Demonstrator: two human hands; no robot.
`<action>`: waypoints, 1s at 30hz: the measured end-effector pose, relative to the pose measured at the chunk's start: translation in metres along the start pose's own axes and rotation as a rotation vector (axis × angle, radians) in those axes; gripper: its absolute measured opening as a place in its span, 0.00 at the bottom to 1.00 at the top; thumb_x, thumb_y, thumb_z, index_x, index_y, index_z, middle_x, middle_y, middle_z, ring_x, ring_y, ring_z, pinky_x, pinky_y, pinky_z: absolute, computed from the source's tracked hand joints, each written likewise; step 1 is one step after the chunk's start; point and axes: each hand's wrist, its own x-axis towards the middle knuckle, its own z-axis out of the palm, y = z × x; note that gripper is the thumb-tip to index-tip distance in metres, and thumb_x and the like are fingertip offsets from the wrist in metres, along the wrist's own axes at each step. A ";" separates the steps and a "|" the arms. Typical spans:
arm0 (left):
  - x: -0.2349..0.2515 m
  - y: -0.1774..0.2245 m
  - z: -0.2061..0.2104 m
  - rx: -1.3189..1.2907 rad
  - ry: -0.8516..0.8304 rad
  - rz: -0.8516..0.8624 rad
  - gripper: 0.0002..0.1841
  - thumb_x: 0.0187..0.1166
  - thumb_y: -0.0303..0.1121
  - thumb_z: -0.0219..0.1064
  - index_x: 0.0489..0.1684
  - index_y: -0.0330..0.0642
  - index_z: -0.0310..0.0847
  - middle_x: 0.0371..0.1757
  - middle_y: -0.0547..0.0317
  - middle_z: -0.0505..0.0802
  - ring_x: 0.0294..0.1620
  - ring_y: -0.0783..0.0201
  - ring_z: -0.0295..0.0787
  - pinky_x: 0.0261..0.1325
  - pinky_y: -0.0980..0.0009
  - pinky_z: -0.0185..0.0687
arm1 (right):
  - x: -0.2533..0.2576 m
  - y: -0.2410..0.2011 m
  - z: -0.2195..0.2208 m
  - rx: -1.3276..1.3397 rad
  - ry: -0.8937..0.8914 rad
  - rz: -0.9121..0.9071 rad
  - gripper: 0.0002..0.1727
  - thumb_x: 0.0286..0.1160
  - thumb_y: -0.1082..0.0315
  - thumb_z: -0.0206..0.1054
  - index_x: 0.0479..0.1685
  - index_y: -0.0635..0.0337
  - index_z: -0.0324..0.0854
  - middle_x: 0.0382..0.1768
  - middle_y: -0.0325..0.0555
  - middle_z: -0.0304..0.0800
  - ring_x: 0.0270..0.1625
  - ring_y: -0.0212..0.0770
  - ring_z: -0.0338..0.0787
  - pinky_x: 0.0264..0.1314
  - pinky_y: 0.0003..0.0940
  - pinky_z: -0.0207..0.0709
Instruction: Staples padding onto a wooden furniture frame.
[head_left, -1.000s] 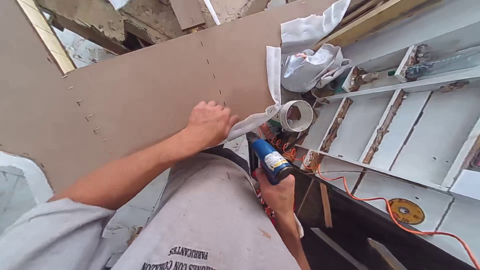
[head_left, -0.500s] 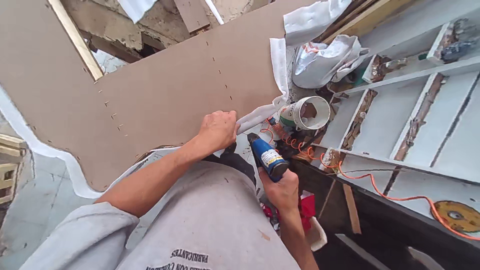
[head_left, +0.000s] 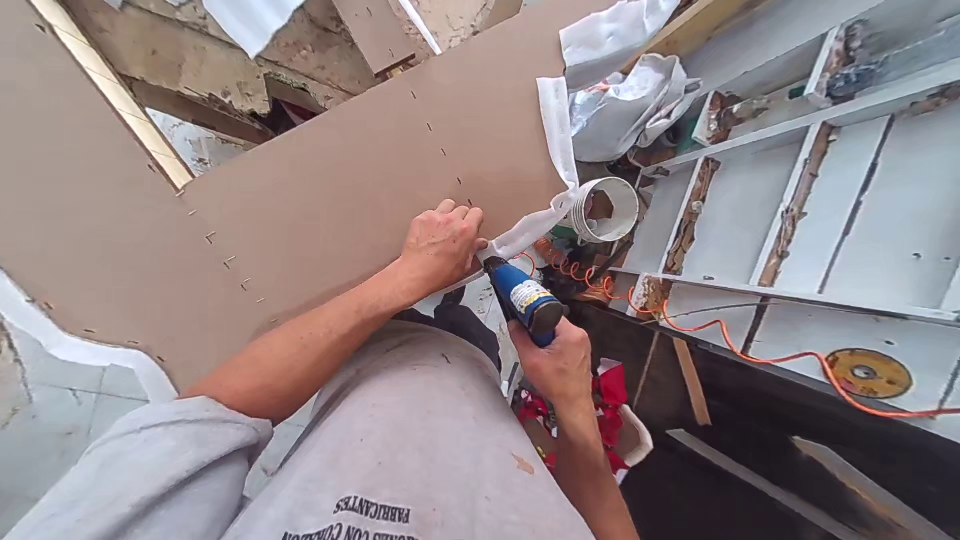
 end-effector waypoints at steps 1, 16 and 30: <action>0.000 -0.002 -0.001 -0.005 0.002 -0.001 0.14 0.84 0.45 0.64 0.41 0.41 0.84 0.39 0.50 0.90 0.48 0.46 0.89 0.39 0.51 0.83 | 0.002 -0.002 0.001 -0.019 -0.012 0.010 0.15 0.62 0.50 0.73 0.39 0.49 0.91 0.28 0.33 0.92 0.32 0.31 0.92 0.33 0.41 0.84; -0.077 0.014 0.040 0.180 0.198 0.019 0.21 0.93 0.43 0.51 0.39 0.37 0.84 0.33 0.45 0.91 0.36 0.45 0.92 0.33 0.53 0.82 | -0.025 0.022 -0.011 0.155 0.026 0.082 0.25 0.65 0.49 0.75 0.56 0.54 0.86 0.37 0.32 0.95 0.36 0.27 0.93 0.40 0.37 0.91; -0.056 -0.026 0.036 0.072 0.311 0.112 0.17 0.86 0.48 0.59 0.38 0.45 0.85 0.42 0.51 0.89 0.51 0.47 0.84 0.55 0.49 0.72 | -0.016 -0.010 0.012 0.008 -0.026 -0.018 0.20 0.64 0.51 0.73 0.51 0.50 0.90 0.34 0.33 0.95 0.36 0.30 0.94 0.37 0.40 0.88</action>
